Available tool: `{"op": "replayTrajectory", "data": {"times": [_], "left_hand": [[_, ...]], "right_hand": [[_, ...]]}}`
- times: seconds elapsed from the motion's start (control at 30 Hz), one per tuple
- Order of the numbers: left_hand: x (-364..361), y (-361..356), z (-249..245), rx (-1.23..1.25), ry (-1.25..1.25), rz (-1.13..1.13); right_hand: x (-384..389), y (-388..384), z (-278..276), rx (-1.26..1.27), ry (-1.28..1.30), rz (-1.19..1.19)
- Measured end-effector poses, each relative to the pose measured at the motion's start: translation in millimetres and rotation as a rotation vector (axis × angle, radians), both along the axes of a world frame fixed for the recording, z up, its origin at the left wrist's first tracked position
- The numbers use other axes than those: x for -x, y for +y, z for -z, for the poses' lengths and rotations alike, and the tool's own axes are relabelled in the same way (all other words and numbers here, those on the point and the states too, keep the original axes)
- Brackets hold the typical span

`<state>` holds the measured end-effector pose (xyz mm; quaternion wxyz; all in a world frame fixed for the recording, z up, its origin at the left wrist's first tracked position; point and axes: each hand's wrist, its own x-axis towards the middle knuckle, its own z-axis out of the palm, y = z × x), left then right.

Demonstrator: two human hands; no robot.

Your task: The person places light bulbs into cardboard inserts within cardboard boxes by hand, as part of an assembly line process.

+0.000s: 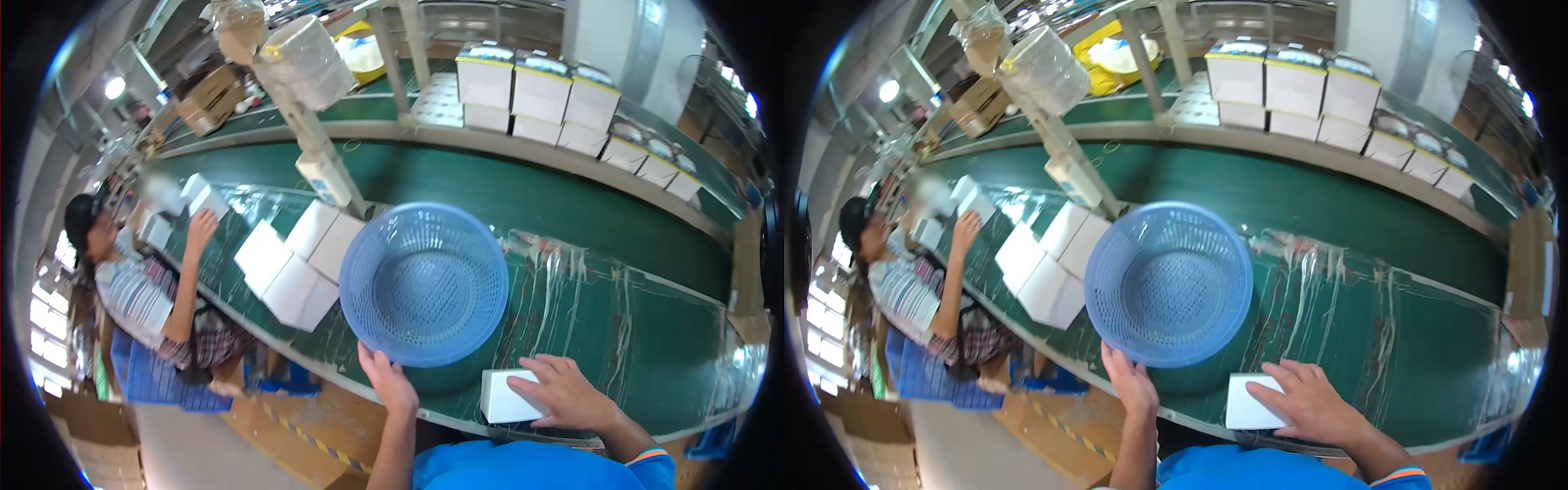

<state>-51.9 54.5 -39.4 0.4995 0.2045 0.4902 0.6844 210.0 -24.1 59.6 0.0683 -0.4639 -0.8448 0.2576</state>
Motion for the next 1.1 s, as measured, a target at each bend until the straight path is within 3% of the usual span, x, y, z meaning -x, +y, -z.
{"op": "replayTrajectory", "data": {"times": [0.07,0.1,0.17,0.2,0.23,0.27,0.47,0.53,0.57,0.67,0.8,0.87,1.1], "left_hand": [[-29,-29,-2,0.011,0.138,-0.136],[-35,-49,10,-0.027,0.397,-0.111],[-46,-83,30,-0.38,0.65,0.001],[-52,-101,35,-0.438,0.692,0.15],[-52,-111,36,-0.523,0.96,0.313],[-55,-124,31,-0.486,0.995,0.484],[-37,-110,9,-0.592,1.049,0.63],[-26,-95,9,-0.695,0.993,0.916],[-24,-100,3,-0.584,0.908,0.963],[-23,-100,7,-0.593,0.801,0.961],[-34,-98,20,-0.725,0.884,0.937],[-41,-97,24,-0.738,0.841,0.955],[-52,-93,8,-0.741,0.877,1.035]], "right_hand": [[-9,-13,16,-0.06,0.107,0.043],[-12,-17,22,-0.11,0.129,0.023],[-17,-17,30,-0.209,0.199,0.026],[-19,-21,33,-0.237,0.226,0.096],[-19,-25,31,-0.263,0.257,0.155],[-19,-30,25,-0.294,0.281,0.207],[-8,-59,5,-0.291,0.326,0.189],[4,-68,5,-0.302,0.291,0.139],[11,-72,5,-0.268,0.306,0.156],[20,-78,4,-0.206,0.308,0.18],[13,-89,-1,-0.19,0.192,0.159],[6,-93,1,-0.183,0.034,0.216],[4,-82,-22,-0.061,0.129,0.253]]}}
